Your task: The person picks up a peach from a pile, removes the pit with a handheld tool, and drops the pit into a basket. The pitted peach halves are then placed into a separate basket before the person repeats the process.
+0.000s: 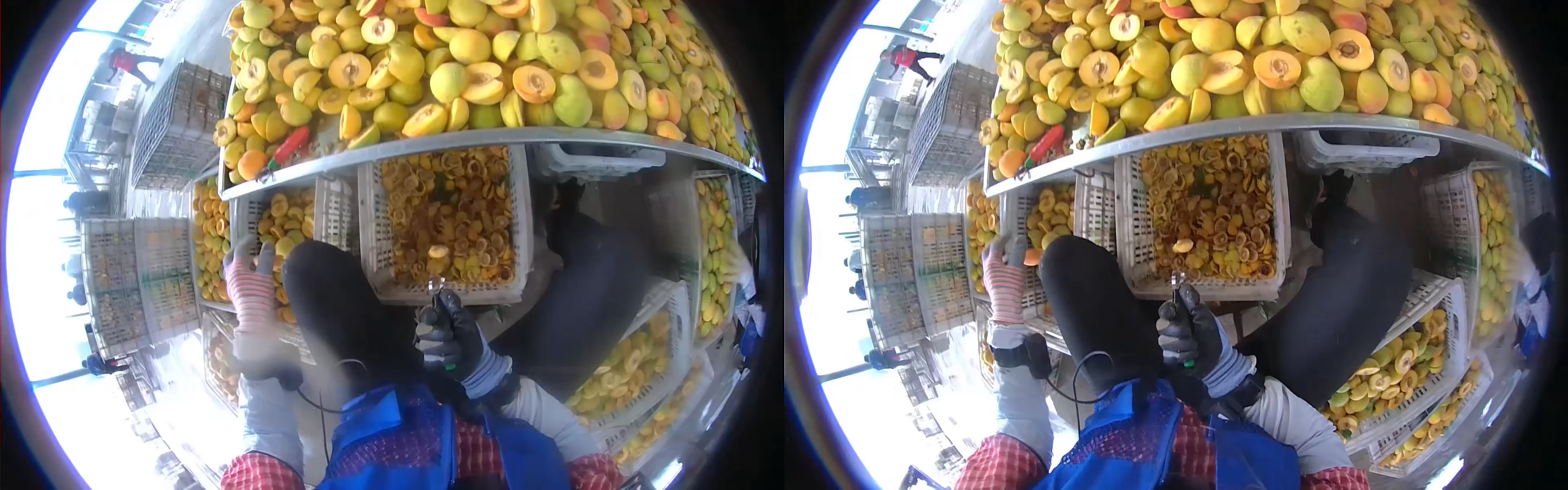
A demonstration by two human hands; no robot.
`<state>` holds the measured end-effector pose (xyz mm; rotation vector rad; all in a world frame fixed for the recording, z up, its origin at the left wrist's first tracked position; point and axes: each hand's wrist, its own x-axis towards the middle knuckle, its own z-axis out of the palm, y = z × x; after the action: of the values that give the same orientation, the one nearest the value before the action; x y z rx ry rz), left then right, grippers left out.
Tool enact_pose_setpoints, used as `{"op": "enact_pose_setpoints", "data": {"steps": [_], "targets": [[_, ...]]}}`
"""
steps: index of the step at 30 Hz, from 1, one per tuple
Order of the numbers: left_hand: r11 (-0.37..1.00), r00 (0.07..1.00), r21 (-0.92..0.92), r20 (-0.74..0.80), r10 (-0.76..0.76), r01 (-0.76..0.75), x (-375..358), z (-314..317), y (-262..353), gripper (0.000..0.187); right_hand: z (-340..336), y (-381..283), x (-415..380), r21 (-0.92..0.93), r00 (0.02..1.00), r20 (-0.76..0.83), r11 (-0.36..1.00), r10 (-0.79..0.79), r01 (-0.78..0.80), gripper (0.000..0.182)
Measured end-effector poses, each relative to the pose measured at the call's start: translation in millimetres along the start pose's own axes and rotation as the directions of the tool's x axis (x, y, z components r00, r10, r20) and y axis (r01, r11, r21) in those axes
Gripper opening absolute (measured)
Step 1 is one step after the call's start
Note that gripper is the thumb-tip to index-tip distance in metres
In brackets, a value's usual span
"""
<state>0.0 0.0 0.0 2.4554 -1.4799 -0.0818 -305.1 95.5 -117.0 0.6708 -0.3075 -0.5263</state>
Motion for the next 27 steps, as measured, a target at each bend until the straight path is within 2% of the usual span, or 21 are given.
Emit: {"op": "enact_pose_setpoints", "data": {"steps": [1,2,3,5,7,9,11,12,13,14,15,16,17,18,19,21,23,24,25,27], "targets": [[0.961,0.98,-0.221,-0.142,0.136,-0.165,-2,-2,25,0.031,-7,1,2,-0.028,1.0,0.004,1.0,0.011,-0.011,0.045],[0.929,0.978,-0.305,-0.078,0.195,-0.21,-3,-6,57,0.032,-13,3,1,-0.054,1.0,0.0,0.998,0.022,-0.022,0.044],[0.871,0.973,-0.458,0.051,0.226,-0.178,1,18,101,0.033,5,-1,-25,-0.119,0.984,-0.157,0.991,-0.086,0.067,0.043],[0.915,0.951,-0.302,0.068,0.301,-0.268,40,40,149,0.044,6,-5,-21,-0.243,0.94,-0.293,0.964,-0.175,0.104,0.041],[0.963,0.939,0.069,0.254,0.234,-0.259,77,55,197,0.053,10,-8,-19,-0.345,0.913,-0.315,0.928,-0.259,0.144,0.039],[0.845,0.841,0.256,0.423,0.338,-0.469,143,121,173,0.048,10,-13,-17,-0.39,0.9,-0.31,0.904,-0.305,0.172,0.039],[0.932,0.851,0.124,0.463,0.249,-0.34,139,104,193,0.054,7,-21,-14,-0.38,0.909,-0.278,0.904,-0.312,0.194,0.04],[0.896,0.856,0.036,0.312,0.411,-0.443,121,86,192,0.053,10,-21,-13,-0.443,0.877,-0.299,0.869,-0.377,0.222,0.041],[0.833,0.823,-0.034,0.14,0.551,-0.552,103,71,188,0.053,17,-19,-9,-0.504,0.841,-0.313,0.828,-0.441,0.247,0.042],[0.817,0.808,-0.067,0.116,0.577,-0.573,80,56,192,0.049,26,-18,-7,-0.567,0.797,-0.325,0.779,-0.509,0.267,0.043],[0.74,0.733,-0.111,0.106,0.672,-0.663,58,50,188,0.05,38,-15,-5,-0.618,0.792,-0.278,0.733,-0.543,0.286,0.041],[0.746,0.728,-0.136,0.16,0.666,-0.652,25,43,187,0.054,53,-12,-1,-0.665,0.79,-0.235,0.686,-0.566,0.295,0.04],[0.645,0.613,-0.113,0.225,0.758,-0.756,2,35,185,0.054,60,-11,3,-0.711,0.79,-0.189,0.636,-0.583,0.3,0.039],[0.585,0.537,-0.244,0.24,0.809,-0.773,-21,37,177,0.056,59,-10,6,-0.702,0.778,-0.188,0.636,-0.6,0.32,0.037],[0.543,0.454,-0.278,0.325,0.829,-0.792,-41,38,171,0.06,58,-9,9,-0.694,0.763,-0.185,0.632,-0.619,0.345,0.034],[0.508,0.423,-0.403,0.285,0.86,-0.761,-69,43,161,0.068,62,-9,6,-0.694,0.73,-0.169,0.606,-0.662,0.389,0.03],[0.533,0.513,-0.606,0.228,0.827,-0.59,-79,42,153,0.063,73,-7,2,-0.71,0.698,-0.138,0.562,-0.703,0.425,0.026],[0.526,0.56,-0.693,0.211,0.801,-0.492,-83,42,149,0.061,72,-6,5,-0.671,0.71,-0.064,0.557,-0.701,0.489,0.027],[0.52,0.64,-0.801,0.239,0.73,-0.295,-88,45,143,0.059,76,-3,3,-0.715,0.717,-0.15,0.576,-0.68,0.397,0.028],[0.395,0.752,-0.912,0.339,0.565,0.115,-99,51,137,0.054,91,1,-1,-0.772,0.706,-0.32,0.606,-0.632,0.192,0.029]]}}
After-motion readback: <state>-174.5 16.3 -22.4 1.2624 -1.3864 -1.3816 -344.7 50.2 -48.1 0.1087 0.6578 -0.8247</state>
